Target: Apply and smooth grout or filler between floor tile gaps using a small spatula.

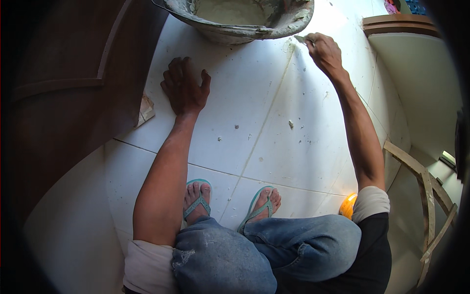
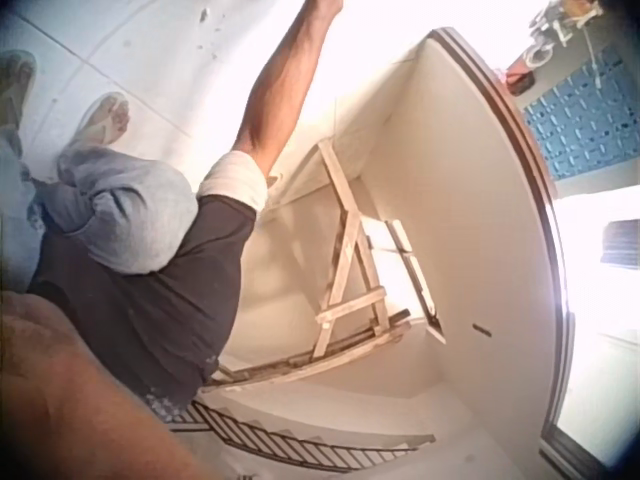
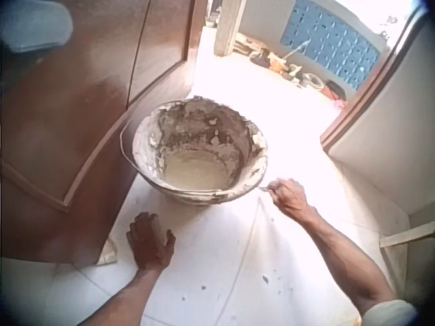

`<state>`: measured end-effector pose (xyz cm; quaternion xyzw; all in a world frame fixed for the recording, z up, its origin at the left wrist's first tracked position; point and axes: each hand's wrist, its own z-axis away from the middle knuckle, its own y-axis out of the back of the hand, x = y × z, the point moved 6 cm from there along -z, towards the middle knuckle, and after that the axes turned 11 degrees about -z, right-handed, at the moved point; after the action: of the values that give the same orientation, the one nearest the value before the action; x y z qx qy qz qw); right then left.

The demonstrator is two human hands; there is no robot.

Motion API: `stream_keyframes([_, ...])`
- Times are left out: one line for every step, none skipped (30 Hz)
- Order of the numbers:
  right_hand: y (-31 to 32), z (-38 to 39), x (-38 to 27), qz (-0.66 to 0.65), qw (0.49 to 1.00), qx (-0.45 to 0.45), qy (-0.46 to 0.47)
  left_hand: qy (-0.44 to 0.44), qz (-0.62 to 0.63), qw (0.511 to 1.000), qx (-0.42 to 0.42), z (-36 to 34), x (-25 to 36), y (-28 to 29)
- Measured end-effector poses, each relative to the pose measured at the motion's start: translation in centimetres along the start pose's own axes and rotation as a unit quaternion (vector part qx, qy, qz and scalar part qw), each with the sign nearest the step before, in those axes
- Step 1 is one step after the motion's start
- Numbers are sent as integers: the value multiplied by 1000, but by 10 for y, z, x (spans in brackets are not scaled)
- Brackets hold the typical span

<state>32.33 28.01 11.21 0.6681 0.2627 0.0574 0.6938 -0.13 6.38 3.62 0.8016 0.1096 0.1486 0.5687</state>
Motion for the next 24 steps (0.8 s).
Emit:
stream_keyframes([-8, -1, 8, -22, 1000, 9, 13, -1, 3, 1000, 0, 0, 2, 0])
stream_keyframes([-18, 8, 15, -7, 998, 39, 51, 1, 9, 1000, 2, -1, 7, -2])
stream_keyframes([-34, 17, 3, 35, 998, 9, 56, 2, 5, 1000, 3, 0, 4, -2])
stream_keyframes([-49, 31, -8, 79, 995, -21, 62, 3, 4, 1000, 2, 1, 3, -2])
stream_keyframes([-56, 48, -26, 40, 993, -16, 107, 2, 3, 1000, 1, 1, -1, -1])
stream_keyframes([-56, 65, -42, 2, 988, -12, 151, 2, 3, 1000, 0, 2, -3, 0])
stream_keyframes([-58, 71, -49, 34, 991, -54, 120, 5, 0, 1000, 0, 2, -5, 1])
stream_keyframes([-50, 73, -53, 34, 991, -55, 121, 2, -1, 1000, -1, 1, -3, 2])
stream_keyframes([-41, 72, -52, 29, 994, -58, 90, -1, -4, 1000, -2, 1, -4, 1])
stream_keyframes([-34, 69, -50, 22, 996, -61, 60, 0, -8, 1000, -3, 1, -7, 2])
stream_keyframes([-24, 58, -34, 17, 998, -60, -10, -1, -9, 1000, 4, 0, -4, 2])
stream_keyframes([-14, 44, -23, 29, 999, -44, 0, -4, -10, 1000, 9, 0, -1, 1])
stream_keyframes([-6, 28, -17, 13, 999, -27, 31, -6, -10, 1000, 9, 0, -2, 1])
stream_keyframes([-2, 13, -10, -2, 998, -10, 62, -1, -10, 1000, -14, 1, -2, -3])
stream_keyframes([-2, 0, -2, -1, 996, 1, 85, 4, -8, 999, -36, 2, -1, -7])
stream_keyframes([0, -14, 8, 2, 994, 10, 107, 3, -4, 999, -36, 1, 2, -8])
stream_keyframes([5, -17, -9, 10, 962, 92, 258, 5, -7, 999, -42, 1, 1, -8])
stream_keyframes([4, -18, -7, 11, 962, 92, 258, 8, -8, 999, -47, 1, 2, -8])
stream_keyframes([-4, -26, 3, 22, 982, 19, 187, 8, -6, 999, -48, 1, 4, -9])
stream_keyframes([-17, -30, 1, 24, 991, -56, 117, 5, -8, 999, -42, 3, 0, -9])
stream_keyframes([-26, -25, -5, -16, 991, -76, 110, 2, -6, 999, -34, 2, -2, -7])
stream_keyframes([-35, -13, -6, 12, 990, -113, 83, 4, -8, 999, -34, 2, -3, -7])
stream_keyframes([-34, 3, -15, -6, 990, -108, 95, 5, -10, 999, -38, 1, -4, -6])
stream_keyframes([-32, 17, -23, -21, 989, -102, 105, 5, -10, 999, -43, 2, -4, -6])
